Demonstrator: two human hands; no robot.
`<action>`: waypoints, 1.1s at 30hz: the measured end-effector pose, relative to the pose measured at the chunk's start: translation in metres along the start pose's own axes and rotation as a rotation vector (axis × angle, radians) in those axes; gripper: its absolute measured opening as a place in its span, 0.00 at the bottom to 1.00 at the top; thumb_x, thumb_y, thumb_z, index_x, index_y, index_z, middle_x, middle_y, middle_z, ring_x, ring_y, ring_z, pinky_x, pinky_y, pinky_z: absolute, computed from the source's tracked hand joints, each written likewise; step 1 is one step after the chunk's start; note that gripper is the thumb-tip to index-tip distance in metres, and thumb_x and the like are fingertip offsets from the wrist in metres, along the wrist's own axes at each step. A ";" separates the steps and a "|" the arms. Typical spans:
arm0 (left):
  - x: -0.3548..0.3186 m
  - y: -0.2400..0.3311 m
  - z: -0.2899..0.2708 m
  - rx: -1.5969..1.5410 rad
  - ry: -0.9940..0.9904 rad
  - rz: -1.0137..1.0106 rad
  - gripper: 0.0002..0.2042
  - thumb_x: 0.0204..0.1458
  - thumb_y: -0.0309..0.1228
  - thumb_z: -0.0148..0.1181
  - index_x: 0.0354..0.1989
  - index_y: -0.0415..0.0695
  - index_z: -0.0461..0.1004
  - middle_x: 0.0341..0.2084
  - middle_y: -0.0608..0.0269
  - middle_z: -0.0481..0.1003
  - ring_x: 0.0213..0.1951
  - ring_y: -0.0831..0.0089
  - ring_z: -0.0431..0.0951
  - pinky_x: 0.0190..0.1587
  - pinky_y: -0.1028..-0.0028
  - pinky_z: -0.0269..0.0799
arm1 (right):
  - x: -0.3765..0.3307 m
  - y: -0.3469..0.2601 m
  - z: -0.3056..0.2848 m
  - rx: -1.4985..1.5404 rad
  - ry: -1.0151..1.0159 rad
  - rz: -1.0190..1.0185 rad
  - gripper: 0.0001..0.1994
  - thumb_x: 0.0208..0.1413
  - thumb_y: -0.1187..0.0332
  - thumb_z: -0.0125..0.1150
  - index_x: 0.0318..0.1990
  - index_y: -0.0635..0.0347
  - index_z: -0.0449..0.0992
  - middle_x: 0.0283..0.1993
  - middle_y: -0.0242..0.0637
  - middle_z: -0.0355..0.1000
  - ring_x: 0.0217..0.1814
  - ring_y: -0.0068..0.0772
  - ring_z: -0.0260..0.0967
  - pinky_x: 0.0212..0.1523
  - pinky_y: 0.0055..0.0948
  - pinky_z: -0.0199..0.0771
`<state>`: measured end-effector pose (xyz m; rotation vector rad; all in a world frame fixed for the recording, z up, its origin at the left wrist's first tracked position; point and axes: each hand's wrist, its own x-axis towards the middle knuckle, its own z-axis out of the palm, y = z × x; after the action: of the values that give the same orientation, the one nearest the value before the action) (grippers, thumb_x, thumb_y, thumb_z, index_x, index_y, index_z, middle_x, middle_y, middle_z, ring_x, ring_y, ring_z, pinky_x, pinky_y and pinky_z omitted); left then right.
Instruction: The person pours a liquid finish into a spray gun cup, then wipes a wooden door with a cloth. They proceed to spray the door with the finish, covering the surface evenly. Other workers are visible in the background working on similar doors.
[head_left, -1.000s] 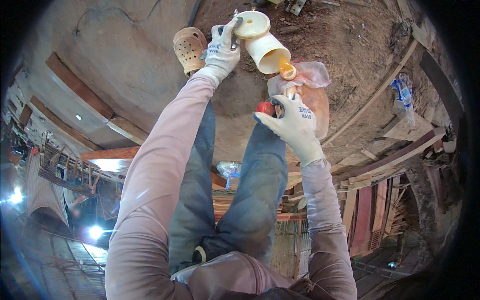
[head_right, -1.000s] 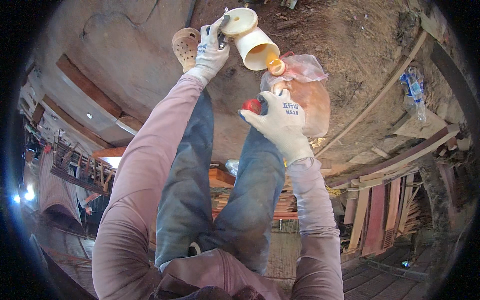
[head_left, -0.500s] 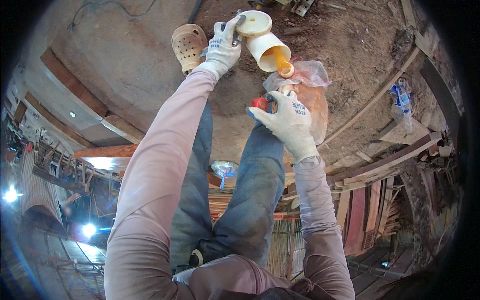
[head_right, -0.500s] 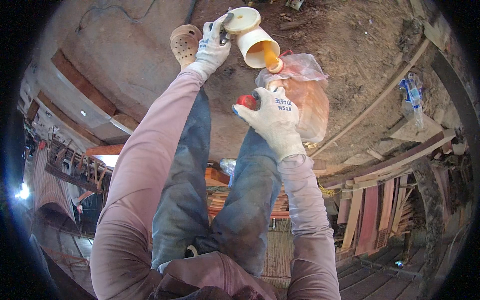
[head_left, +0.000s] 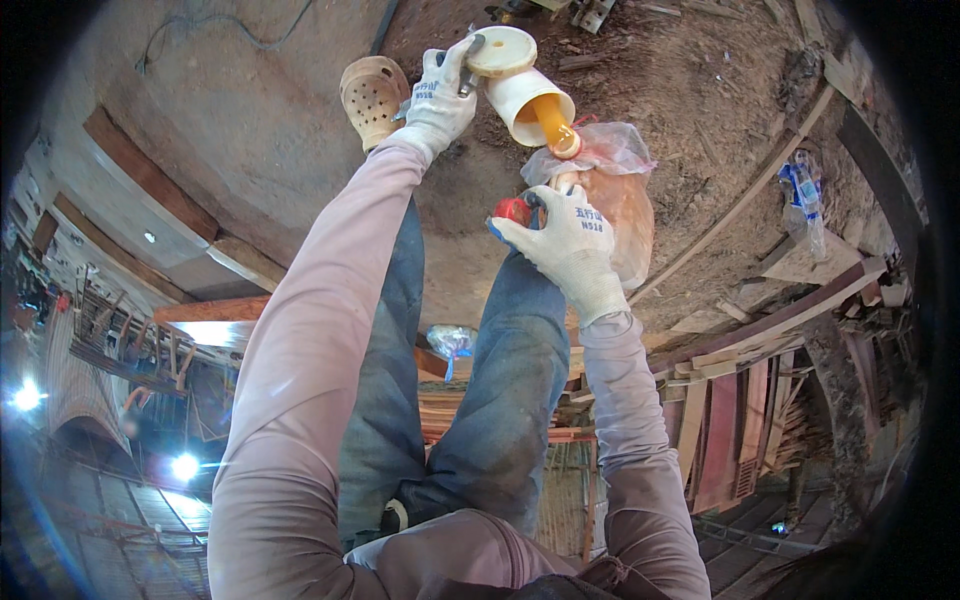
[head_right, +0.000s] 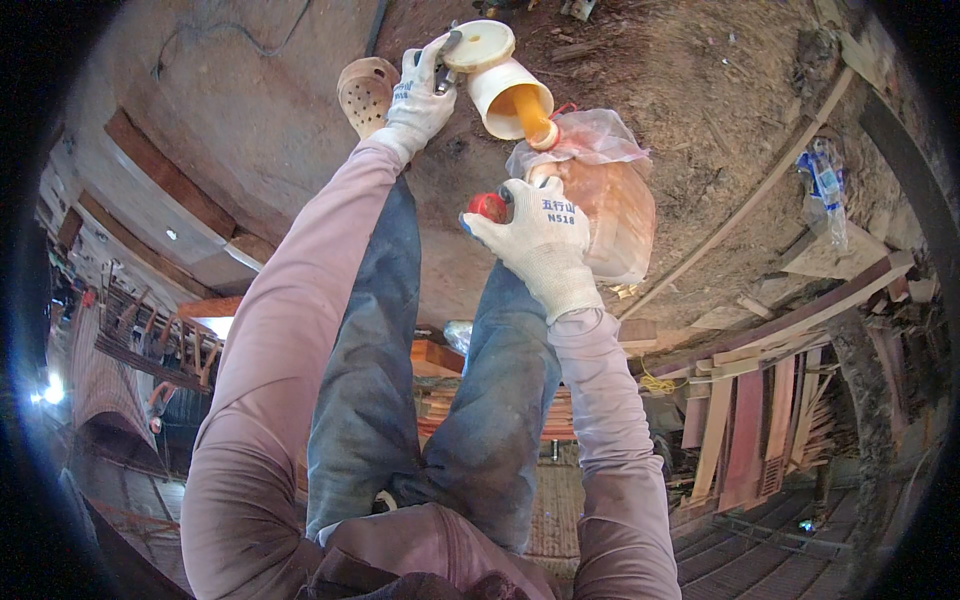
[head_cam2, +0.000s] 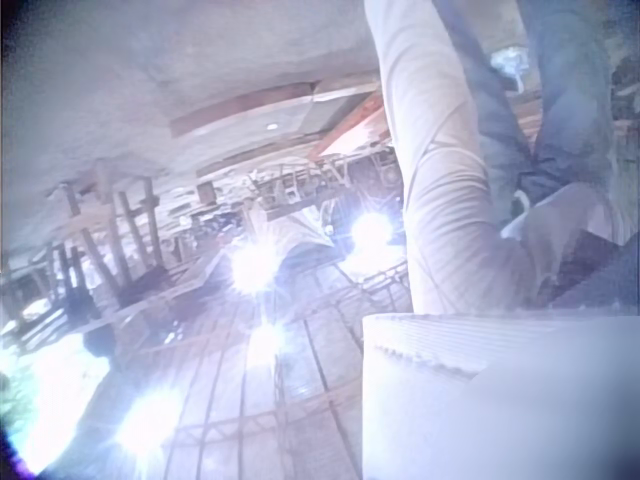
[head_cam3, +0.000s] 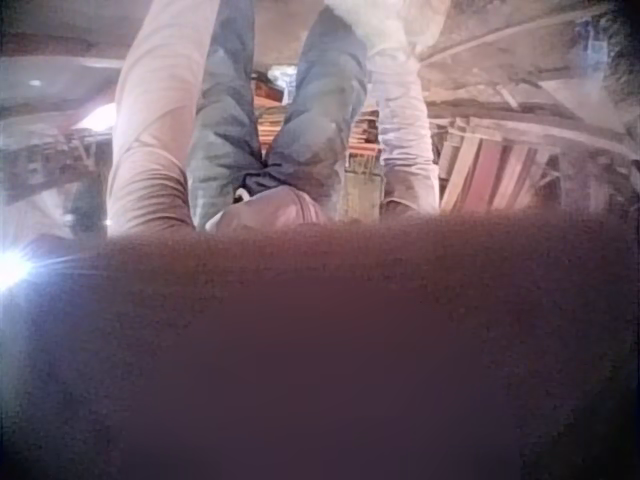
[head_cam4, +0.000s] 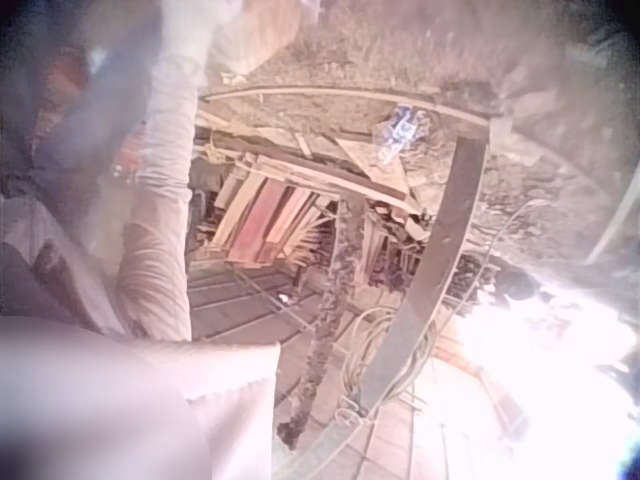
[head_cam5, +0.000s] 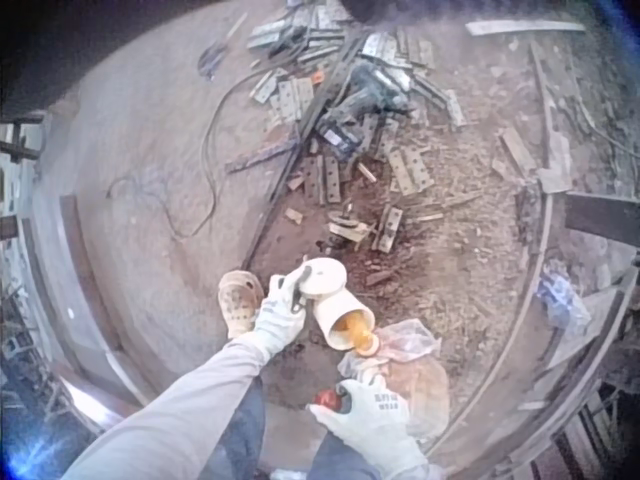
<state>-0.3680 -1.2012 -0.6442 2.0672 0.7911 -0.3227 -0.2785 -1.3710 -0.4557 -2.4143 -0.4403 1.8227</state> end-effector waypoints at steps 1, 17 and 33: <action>-0.001 0.001 -0.001 0.004 -0.020 -0.024 0.32 0.54 0.25 0.60 0.67 0.64 0.60 0.51 0.46 0.66 0.48 0.42 0.76 0.50 0.51 0.75 | -0.001 0.000 0.000 0.000 0.009 -0.014 0.37 0.47 0.34 0.67 0.53 0.58 0.80 0.49 0.52 0.74 0.50 0.46 0.77 0.48 0.41 0.76; -0.031 0.067 0.007 -0.134 -0.016 -0.039 0.30 0.55 0.24 0.57 0.66 0.65 0.60 0.50 0.44 0.65 0.43 0.36 0.76 0.45 0.44 0.74 | -0.066 0.061 -0.027 0.024 0.157 -0.029 0.30 0.45 0.41 0.72 0.48 0.55 0.80 0.50 0.48 0.72 0.55 0.47 0.71 0.51 0.45 0.72; -0.021 0.191 0.029 -0.348 0.058 -0.041 0.35 0.47 0.16 0.55 0.68 0.43 0.60 0.58 0.48 0.67 0.62 0.52 0.68 0.66 0.62 0.62 | -0.087 0.187 -0.088 0.769 0.417 -0.057 0.22 0.47 0.60 0.78 0.46 0.64 0.82 0.46 0.41 0.78 0.51 0.33 0.71 0.56 0.31 0.70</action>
<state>-0.2589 -1.3130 -0.5278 1.7420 0.8600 -0.1353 -0.1830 -1.5648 -0.3943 -2.0834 0.2006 1.1062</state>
